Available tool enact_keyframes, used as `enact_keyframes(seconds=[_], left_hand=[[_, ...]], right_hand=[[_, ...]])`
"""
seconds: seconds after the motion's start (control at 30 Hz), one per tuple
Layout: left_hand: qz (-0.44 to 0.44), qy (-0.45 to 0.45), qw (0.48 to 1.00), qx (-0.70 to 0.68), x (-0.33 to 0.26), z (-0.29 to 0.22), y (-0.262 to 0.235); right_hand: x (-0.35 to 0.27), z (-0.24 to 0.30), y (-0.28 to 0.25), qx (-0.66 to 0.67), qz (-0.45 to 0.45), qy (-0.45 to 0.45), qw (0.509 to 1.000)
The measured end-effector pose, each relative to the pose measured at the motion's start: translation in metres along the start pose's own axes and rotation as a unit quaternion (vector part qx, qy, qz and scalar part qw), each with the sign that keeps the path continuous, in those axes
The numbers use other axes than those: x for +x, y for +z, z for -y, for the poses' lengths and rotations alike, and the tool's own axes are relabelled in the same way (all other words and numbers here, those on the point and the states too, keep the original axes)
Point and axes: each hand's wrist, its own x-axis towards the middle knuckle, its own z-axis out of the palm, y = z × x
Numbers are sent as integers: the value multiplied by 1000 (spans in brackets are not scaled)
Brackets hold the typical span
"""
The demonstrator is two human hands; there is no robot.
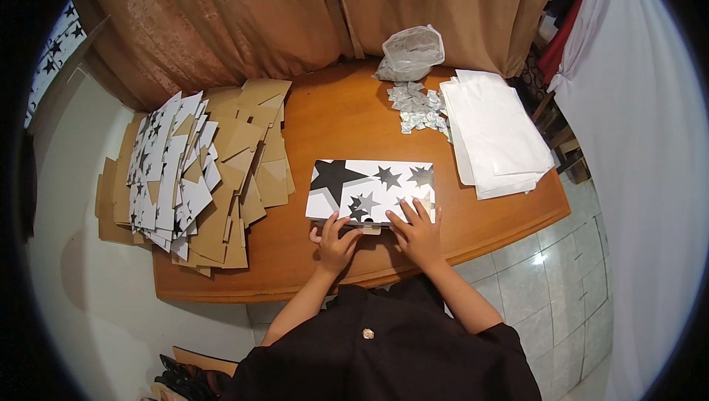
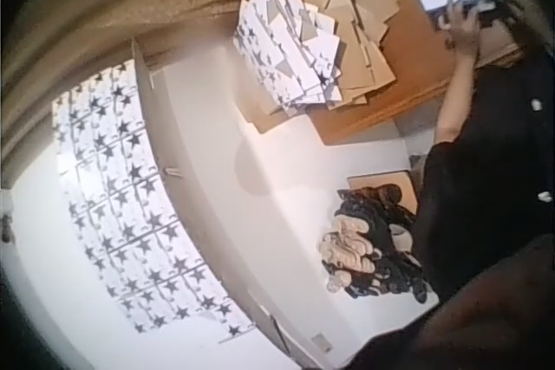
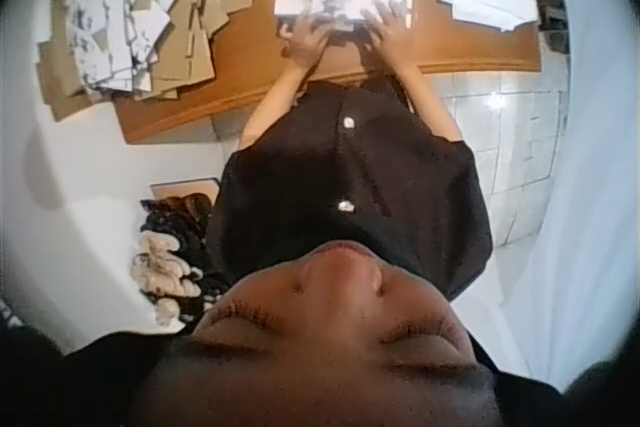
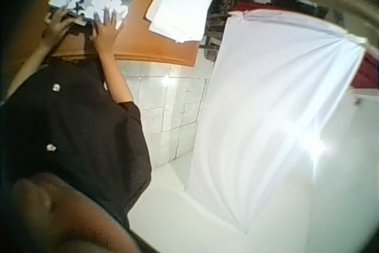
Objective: Folding cardboard templates into shoe boxes, placing tissue paper and a small packet inside, closing the box, and stacking it on a shelf.
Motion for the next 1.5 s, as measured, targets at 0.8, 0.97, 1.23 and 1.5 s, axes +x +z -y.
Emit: enact_keyframes(seconds=[0.8,0.97,1.23,1.5], left_hand=[[41,8,997,-66,5,5,0],[43,29,996,-76,17,6,-1],[40,31,995,-83,27,7,4],[30,79,993,-81,30,12,-2]], right_hand=[[5,-19,-3,99,16,-1,995],[-2,-16,-2,47,23,-17,998],[3,11,4,93,-11,-65,993],[0,15,35,84,-94,-98,987]])
